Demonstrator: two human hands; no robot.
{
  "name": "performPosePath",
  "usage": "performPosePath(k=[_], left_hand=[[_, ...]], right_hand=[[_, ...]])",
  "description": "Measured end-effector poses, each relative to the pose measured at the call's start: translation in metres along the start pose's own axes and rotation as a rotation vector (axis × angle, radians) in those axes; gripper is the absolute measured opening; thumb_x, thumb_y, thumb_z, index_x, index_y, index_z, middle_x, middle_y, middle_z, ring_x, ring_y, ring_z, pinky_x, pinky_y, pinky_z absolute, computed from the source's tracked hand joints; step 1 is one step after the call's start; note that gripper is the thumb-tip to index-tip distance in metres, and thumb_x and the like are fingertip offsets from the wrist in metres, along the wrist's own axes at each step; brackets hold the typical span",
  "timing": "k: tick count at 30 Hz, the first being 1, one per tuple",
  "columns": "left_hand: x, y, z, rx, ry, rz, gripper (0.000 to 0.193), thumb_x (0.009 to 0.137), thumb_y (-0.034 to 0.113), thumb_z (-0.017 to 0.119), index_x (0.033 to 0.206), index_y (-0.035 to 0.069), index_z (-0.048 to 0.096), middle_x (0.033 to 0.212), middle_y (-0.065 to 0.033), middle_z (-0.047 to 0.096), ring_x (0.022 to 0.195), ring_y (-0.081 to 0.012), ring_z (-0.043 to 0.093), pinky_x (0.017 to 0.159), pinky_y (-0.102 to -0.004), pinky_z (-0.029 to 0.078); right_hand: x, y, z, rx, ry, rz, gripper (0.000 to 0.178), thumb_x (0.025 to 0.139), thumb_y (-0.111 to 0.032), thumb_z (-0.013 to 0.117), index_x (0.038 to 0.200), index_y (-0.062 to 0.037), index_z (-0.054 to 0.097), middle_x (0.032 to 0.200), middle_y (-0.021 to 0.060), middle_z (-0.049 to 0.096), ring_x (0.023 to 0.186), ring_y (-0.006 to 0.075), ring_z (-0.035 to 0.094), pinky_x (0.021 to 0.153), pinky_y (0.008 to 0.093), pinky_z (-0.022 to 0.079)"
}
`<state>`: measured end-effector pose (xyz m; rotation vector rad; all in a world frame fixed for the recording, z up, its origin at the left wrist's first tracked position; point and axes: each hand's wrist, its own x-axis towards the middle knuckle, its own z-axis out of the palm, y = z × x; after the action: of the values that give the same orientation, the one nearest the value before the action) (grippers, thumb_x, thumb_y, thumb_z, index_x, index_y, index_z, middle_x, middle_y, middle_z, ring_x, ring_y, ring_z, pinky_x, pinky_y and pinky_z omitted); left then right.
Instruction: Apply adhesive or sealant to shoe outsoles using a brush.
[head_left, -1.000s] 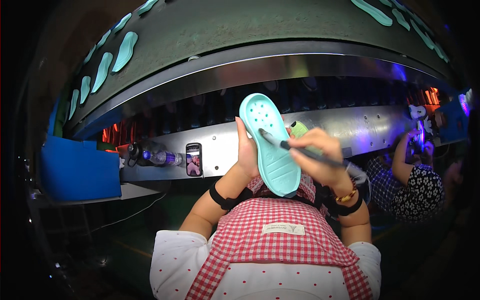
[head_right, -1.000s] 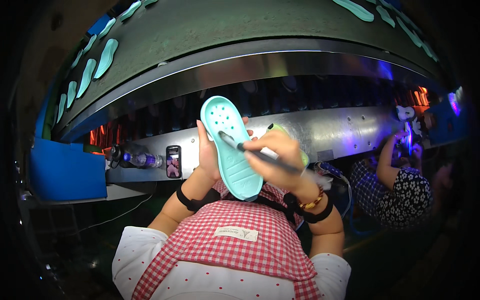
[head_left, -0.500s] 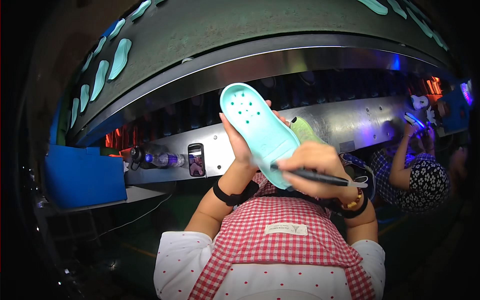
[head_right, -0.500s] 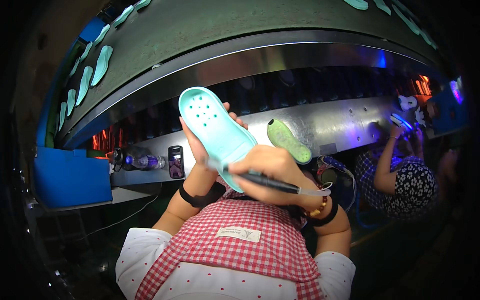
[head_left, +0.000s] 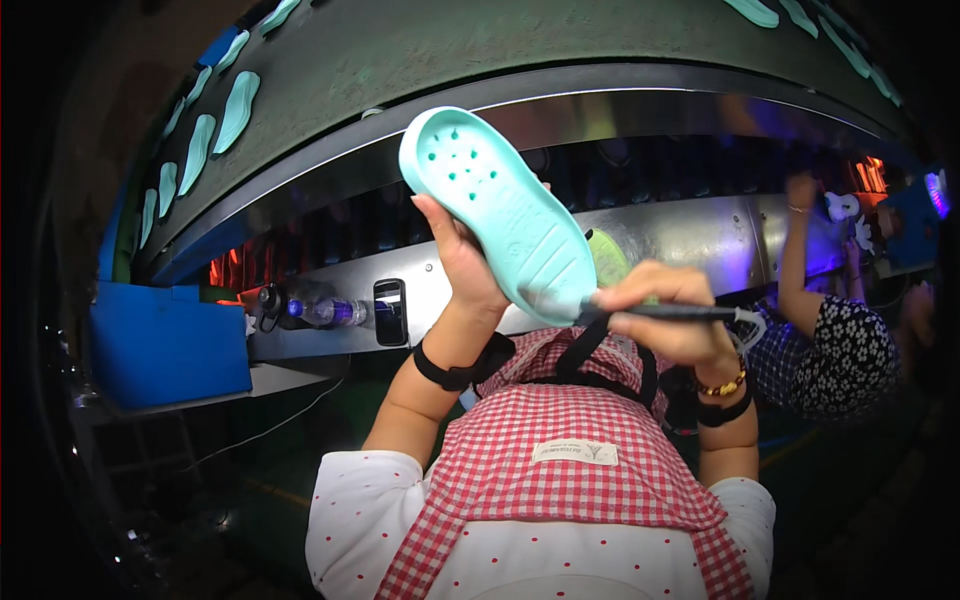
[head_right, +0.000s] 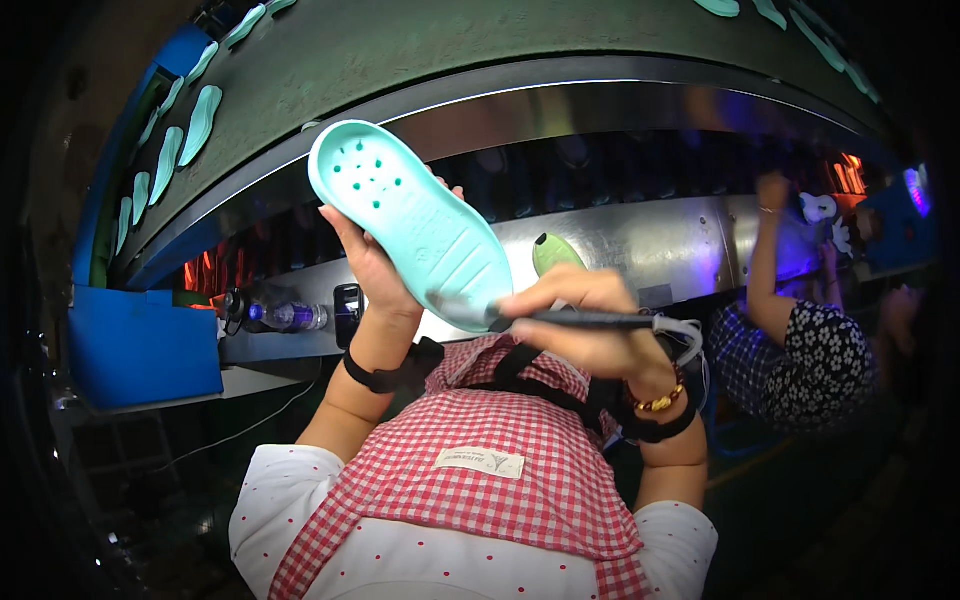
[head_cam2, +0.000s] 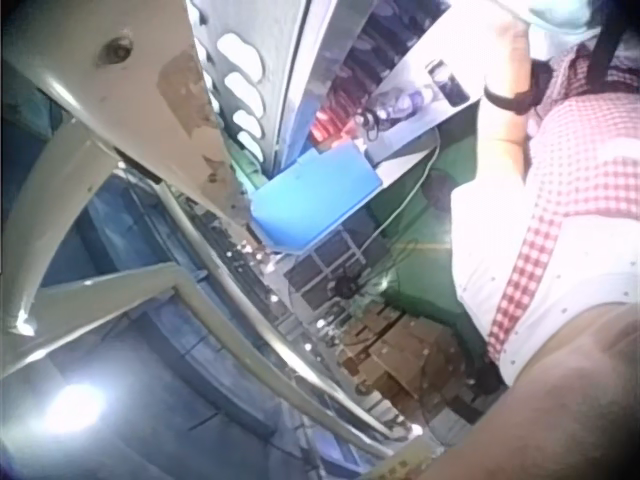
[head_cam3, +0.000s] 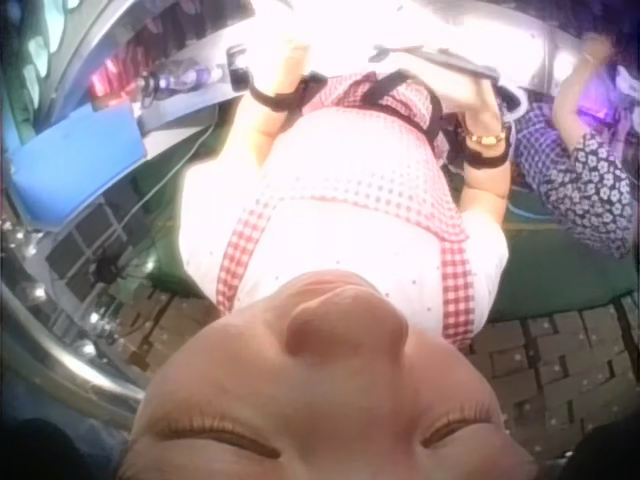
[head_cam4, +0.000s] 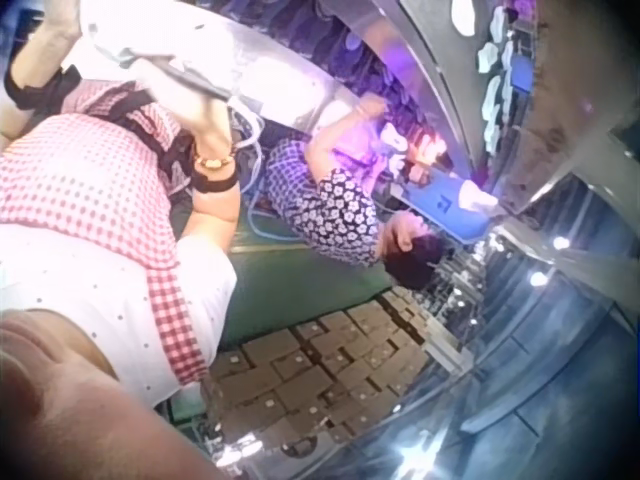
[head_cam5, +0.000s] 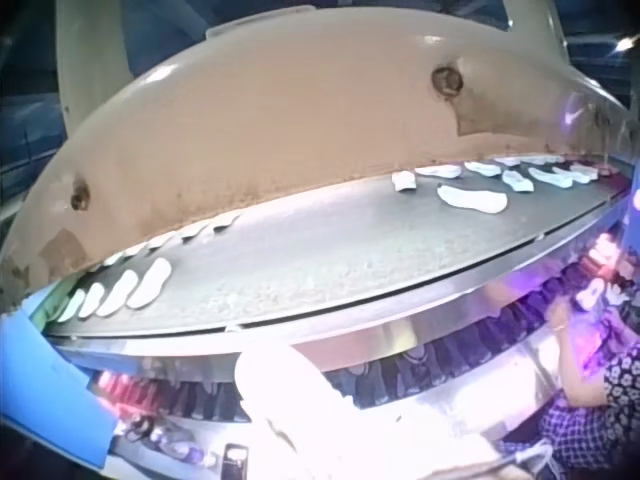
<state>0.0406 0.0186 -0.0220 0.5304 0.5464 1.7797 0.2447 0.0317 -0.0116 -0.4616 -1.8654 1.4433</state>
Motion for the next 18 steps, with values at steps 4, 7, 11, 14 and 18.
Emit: performPosePath(k=[4, 7, 11, 14, 18], left_hand=[[0.006, 0.011, 0.005, -0.121, -0.137, -0.001, 0.082, 0.075, 0.072, 0.028, 0.115, 0.002, 0.043, 0.103, -0.0142, 0.053, 0.093, -0.0284, 0.054, 0.089, -0.0458, 0.040], [0.006, 0.020, 0.015, -0.097, -0.112, -0.086, 0.075, 0.081, 0.063, 0.030, 0.122, 0.001, 0.039, 0.114, -0.0168, 0.049, 0.102, -0.0333, 0.050, 0.092, -0.0464, 0.037], [-0.030, 0.003, 0.036, -0.351, -0.119, -0.191, 0.063, 0.087, 0.049, 0.028, 0.130, 0.004, 0.031, 0.127, -0.0184, 0.041, 0.113, -0.0373, 0.043, 0.097, -0.0542, 0.028], [-0.029, 0.001, 0.020, -0.358, -0.111, -0.206, 0.061, 0.087, 0.048, 0.027, 0.130, 0.005, 0.032, 0.127, -0.0176, 0.041, 0.112, -0.0371, 0.043, 0.096, -0.0552, 0.029], [-0.027, 0.008, 0.019, -0.337, -0.082, -0.203, 0.061, 0.089, 0.045, 0.022, 0.126, -0.001, 0.034, 0.115, -0.0212, 0.049, 0.101, -0.0366, 0.052, 0.089, -0.0471, 0.040]], right_hand=[[0.001, 0.001, -0.003, 0.331, 0.005, 0.032, 0.017, 0.065, 0.001, 0.063, 0.081, 0.0002, 0.063, 0.088, 0.0131, 0.064, 0.092, 0.0242, 0.055, 0.086, 0.0343, 0.041], [0.006, 0.012, 0.007, 0.754, 0.143, 0.155, 0.015, 0.074, 0.000, 0.057, 0.088, 0.0022, 0.054, 0.096, 0.0190, 0.059, 0.094, 0.0253, 0.057, 0.085, 0.0382, 0.046], [0.009, -0.001, 0.026, 0.910, 0.328, 0.230, 0.016, 0.077, 0.000, 0.058, 0.092, 0.0033, 0.057, 0.094, 0.0171, 0.060, 0.085, 0.0189, 0.059, 0.078, 0.0282, 0.047], [0.004, -0.008, 0.031, 0.375, 0.247, 0.105, 0.016, 0.075, 0.003, 0.058, 0.091, 0.0038, 0.058, 0.094, 0.0151, 0.060, 0.084, 0.0179, 0.059, 0.077, 0.0268, 0.046], [0.012, -0.013, 0.024, 0.271, 0.224, 0.008, 0.017, 0.071, 0.006, 0.058, 0.088, 0.0028, 0.061, 0.091, 0.0137, 0.062, 0.083, 0.0180, 0.059, 0.075, 0.0274, 0.046]])
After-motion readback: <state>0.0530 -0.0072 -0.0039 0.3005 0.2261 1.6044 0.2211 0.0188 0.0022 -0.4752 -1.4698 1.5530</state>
